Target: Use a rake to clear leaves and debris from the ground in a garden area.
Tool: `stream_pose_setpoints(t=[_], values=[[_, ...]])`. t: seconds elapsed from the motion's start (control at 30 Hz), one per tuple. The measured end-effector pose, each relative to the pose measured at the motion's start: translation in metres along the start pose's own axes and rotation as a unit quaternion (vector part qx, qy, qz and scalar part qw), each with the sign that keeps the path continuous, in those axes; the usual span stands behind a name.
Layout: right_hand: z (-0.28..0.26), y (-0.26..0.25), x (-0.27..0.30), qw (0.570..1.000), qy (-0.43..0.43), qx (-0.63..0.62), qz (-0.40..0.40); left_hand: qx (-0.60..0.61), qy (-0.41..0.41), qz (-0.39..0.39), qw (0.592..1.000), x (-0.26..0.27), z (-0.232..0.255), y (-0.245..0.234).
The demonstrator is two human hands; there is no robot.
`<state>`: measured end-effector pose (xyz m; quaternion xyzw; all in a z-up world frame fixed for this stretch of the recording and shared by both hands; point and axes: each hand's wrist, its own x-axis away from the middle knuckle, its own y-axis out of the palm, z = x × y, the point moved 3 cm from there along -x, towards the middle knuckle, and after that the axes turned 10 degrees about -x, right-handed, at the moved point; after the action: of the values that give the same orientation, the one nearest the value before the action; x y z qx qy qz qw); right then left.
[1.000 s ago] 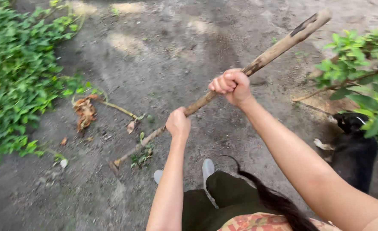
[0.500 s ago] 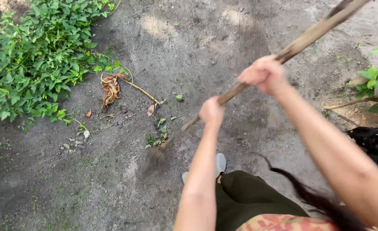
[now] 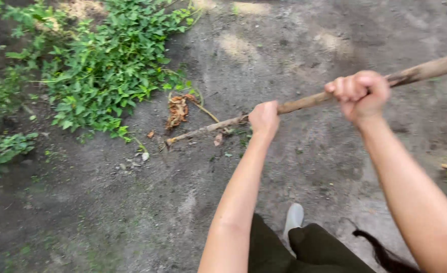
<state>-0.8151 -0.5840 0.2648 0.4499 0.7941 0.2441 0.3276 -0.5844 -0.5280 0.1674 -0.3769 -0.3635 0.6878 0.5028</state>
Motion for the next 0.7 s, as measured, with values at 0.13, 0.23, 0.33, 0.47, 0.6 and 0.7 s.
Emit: stream_pose_setpoints(t=[0.13, 0.23, 0.33, 0.47, 0.6, 0.7], values=[[0.162, 0.076, -0.017, 0.998, 0.036, -0.040, 0.020, -0.064, -0.045, -0.011, 0.997, 0.008, -0.181, -0.025], [0.269, 0.136, -0.033, 0.996, 0.076, -0.019, -0.038, -0.071, -0.148, -0.054, 0.985, 0.019, -0.312, -0.048], [0.347, 0.173, -0.040, 0.986, 0.096, 0.053, -0.126, -0.076, -0.224, -0.088, 0.968, 0.032, -0.411, -0.057], [0.380, 0.172, -0.044, 0.966, 0.127, 0.104, -0.199, -0.089, -0.257, -0.128, 0.954, 0.026, -0.444, -0.016], [0.303, 0.082, -0.058, 0.983, 0.179, 0.043, 0.023, -0.182, -0.105, -0.197, 0.958, -0.030, -0.304, -0.013], [0.205, 0.056, -0.088, 0.988, 0.094, 0.101, 0.072, -0.092, -0.066, -0.149, 0.982, -0.080, -0.217, 0.023]])
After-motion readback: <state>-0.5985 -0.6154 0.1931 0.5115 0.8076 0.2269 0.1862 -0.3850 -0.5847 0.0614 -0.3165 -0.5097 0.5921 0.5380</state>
